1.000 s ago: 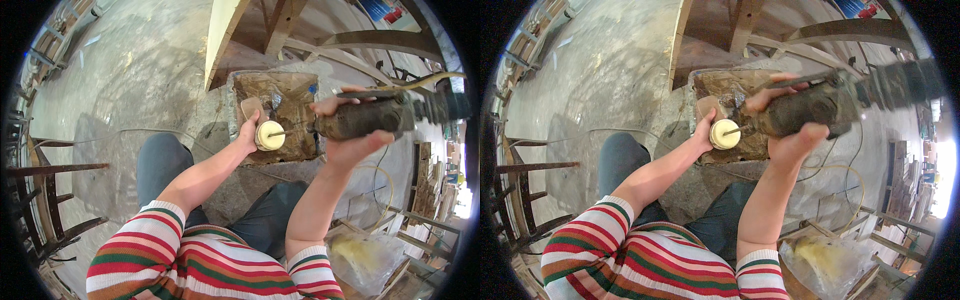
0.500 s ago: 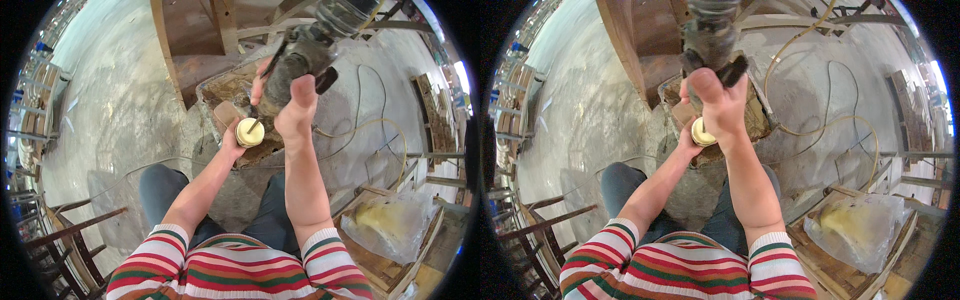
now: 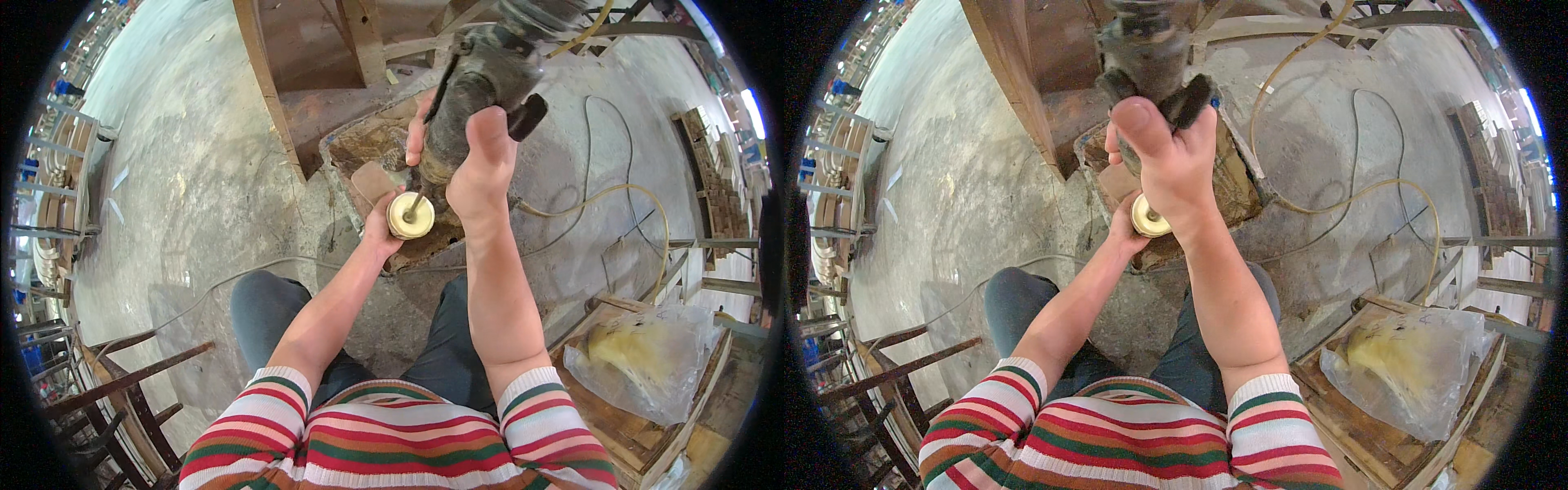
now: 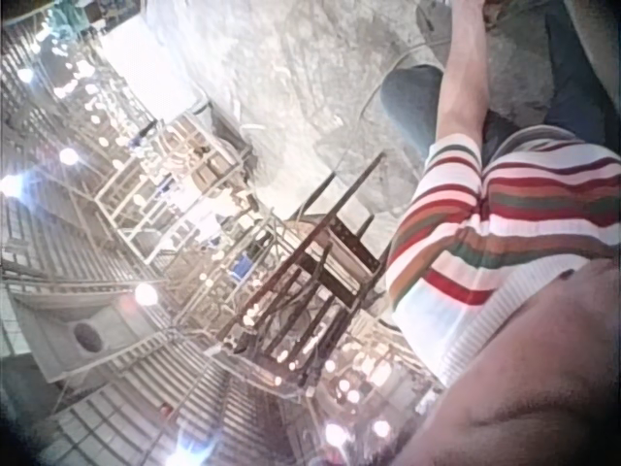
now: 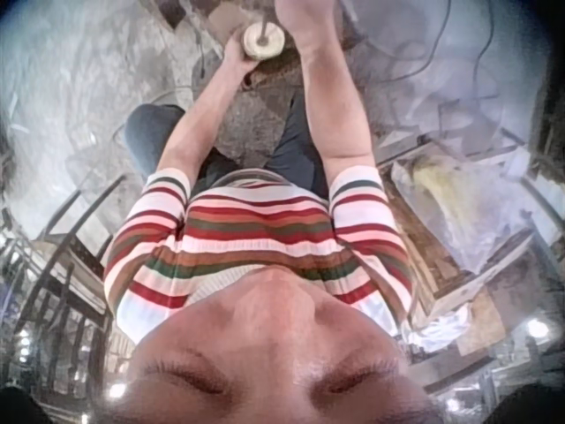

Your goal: The person applies a liquid finish to wooden chair frames using a brush. They then walk to a mixing station, pour a yellow liquid into a container, and use a drill with a mixing attachment to blend the mixture.

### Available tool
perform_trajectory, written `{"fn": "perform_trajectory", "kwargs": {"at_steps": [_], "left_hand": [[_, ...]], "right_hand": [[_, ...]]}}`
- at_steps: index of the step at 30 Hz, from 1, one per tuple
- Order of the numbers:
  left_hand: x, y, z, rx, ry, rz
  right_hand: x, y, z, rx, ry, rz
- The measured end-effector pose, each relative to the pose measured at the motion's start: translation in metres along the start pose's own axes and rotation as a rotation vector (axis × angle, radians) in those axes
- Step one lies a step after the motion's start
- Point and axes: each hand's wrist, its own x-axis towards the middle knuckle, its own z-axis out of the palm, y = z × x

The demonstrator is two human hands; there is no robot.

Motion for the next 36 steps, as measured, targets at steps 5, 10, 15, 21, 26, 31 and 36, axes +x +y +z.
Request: {"fn": "perform_trajectory", "kwargs": {"at_steps": [5,10,15,21,26,31,36], "left_hand": [[0.0,0.001,0.0,-0.018,-0.046,0.003],[0.0,0.0,0.001,-0.031,-0.062,-0.018],[0.003,0.002,-0.005,-0.022,-0.09,0.002],[0.002,0.002,0.0,-0.057,-0.056,0.003],[-0.005,0.004,0.005,-0.042,-0.027,-0.062],[-0.007,0.005,0.007,-0.074,-0.027,-0.087],[-0.007,0.007,0.004,-0.087,-0.056,-0.114]], "right_hand": [[0.001,0.0,-0.001,0.009,0.023,-0.047],[0.001,0.0,-0.004,-0.014,0.03,-0.045],[0.001,-0.002,-0.002,-0.019,0.022,-0.057],[-0.001,-0.003,0.001,-0.05,0.03,-0.039],[-0.002,-0.005,0.004,-0.078,-0.008,-0.035],[-0.003,-0.003,0.006,-0.052,-0.045,-0.026],[-0.005,-0.002,0.013,-0.039,0.005,-0.026]]}}
